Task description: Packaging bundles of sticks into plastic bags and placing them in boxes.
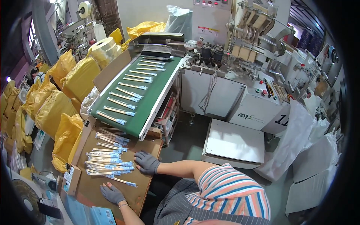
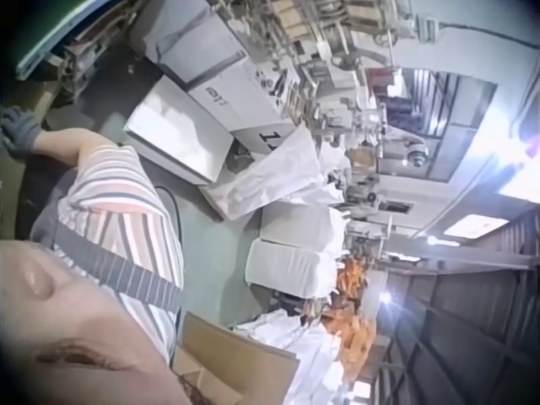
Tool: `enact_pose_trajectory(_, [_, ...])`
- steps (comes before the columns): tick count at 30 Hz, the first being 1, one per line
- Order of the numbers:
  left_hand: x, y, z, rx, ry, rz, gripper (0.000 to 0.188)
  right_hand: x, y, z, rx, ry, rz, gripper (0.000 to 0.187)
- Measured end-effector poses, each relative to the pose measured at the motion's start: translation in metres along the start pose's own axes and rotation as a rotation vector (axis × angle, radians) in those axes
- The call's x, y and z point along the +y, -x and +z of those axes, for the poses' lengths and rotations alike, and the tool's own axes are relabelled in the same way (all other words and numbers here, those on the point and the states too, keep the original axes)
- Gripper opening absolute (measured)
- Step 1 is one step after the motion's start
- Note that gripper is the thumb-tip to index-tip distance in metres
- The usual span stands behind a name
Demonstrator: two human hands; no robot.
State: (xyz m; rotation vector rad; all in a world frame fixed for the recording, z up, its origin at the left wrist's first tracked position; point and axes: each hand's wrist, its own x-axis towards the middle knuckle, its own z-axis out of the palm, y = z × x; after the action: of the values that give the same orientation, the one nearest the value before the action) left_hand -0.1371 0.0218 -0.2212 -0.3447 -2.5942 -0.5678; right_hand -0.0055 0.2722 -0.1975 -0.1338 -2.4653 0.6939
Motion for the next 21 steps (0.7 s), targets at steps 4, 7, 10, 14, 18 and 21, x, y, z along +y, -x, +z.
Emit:
enact_pose_trajectory(4, [0.0011,0.0007,-0.0021,-0.005,0.008,0.003,0.045,0.0,-0.0002,-0.0004,0.007,0.002,-0.004,0.035])
enact_pose_trajectory(7, [0.0012,0.0005,-0.002,-0.009,0.0,0.0,0.045,0.0015,0.0002,0.0009,0.004,0.001,-0.006,0.035])
enact_pose_trajectory(10, [0.0012,0.0003,-0.0017,-0.005,0.02,0.0,0.044,0.002,0.0002,0.0023,0.006,-0.005,-0.008,0.034])
enact_pose_trajectory(14, [0.0022,0.001,0.0006,-0.017,0.019,0.0,0.044,0.002,0.0012,0.0004,0.024,0.013,-0.008,0.033])
enact_pose_trajectory(18, [0.0013,-0.0001,-0.0028,-0.003,0.012,0.003,0.044,0.0005,-0.0017,0.0002,0.018,-0.001,-0.021,0.033])
enact_pose_trajectory(21, [0.0018,-0.0005,-0.0013,-0.003,0.015,0.0,0.044,0.0013,-0.0013,0.001,0.005,0.014,-0.018,0.034])
